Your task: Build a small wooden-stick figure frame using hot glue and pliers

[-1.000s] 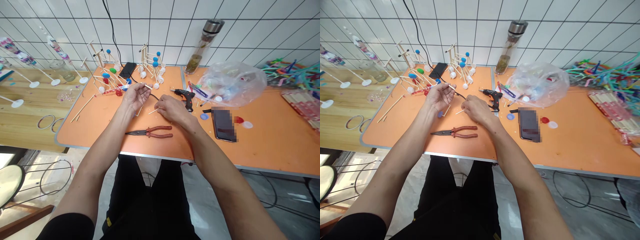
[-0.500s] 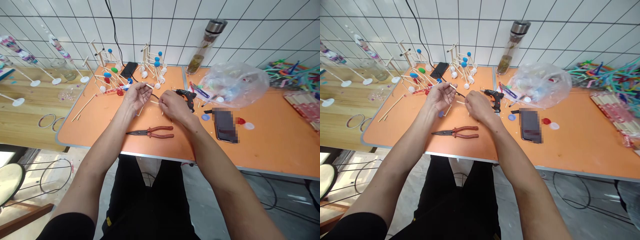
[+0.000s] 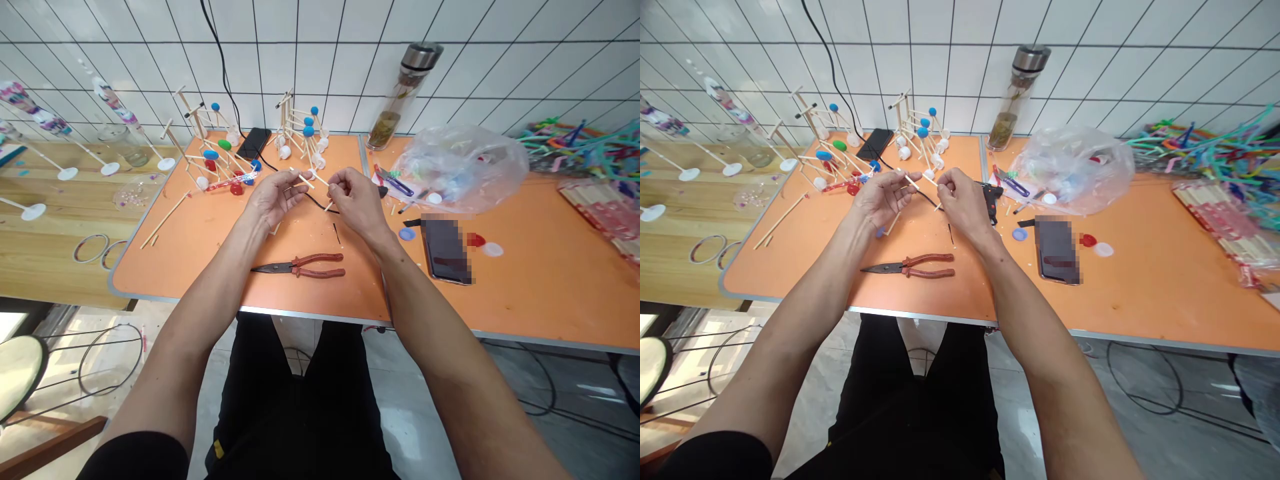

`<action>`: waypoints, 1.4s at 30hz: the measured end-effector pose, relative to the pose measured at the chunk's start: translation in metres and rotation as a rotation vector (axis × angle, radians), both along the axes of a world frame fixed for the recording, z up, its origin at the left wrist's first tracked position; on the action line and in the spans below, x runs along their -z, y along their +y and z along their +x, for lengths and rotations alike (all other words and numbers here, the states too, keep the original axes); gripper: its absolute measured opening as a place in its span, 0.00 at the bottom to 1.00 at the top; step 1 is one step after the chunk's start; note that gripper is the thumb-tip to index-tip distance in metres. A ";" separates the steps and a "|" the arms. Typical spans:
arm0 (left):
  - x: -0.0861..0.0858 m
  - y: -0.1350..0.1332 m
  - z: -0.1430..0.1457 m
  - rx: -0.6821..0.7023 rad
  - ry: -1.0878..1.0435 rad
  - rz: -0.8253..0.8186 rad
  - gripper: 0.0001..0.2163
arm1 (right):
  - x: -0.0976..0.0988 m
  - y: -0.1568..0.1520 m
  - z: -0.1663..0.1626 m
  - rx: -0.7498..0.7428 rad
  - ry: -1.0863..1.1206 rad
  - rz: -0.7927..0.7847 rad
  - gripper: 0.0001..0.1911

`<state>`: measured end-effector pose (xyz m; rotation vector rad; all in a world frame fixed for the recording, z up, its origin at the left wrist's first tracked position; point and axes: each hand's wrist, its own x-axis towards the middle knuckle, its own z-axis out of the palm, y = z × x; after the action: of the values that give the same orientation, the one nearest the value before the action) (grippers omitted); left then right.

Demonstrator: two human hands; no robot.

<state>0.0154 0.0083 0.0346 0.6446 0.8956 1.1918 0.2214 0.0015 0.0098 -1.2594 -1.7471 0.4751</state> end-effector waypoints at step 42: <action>-0.001 -0.001 0.002 -0.149 -0.024 0.091 0.04 | -0.017 -0.017 -0.008 -0.126 0.558 -0.258 0.16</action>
<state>0.0175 0.0073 0.0360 0.6440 0.8852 1.3779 0.2130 -0.0150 0.0271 -1.0556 -1.3171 1.0436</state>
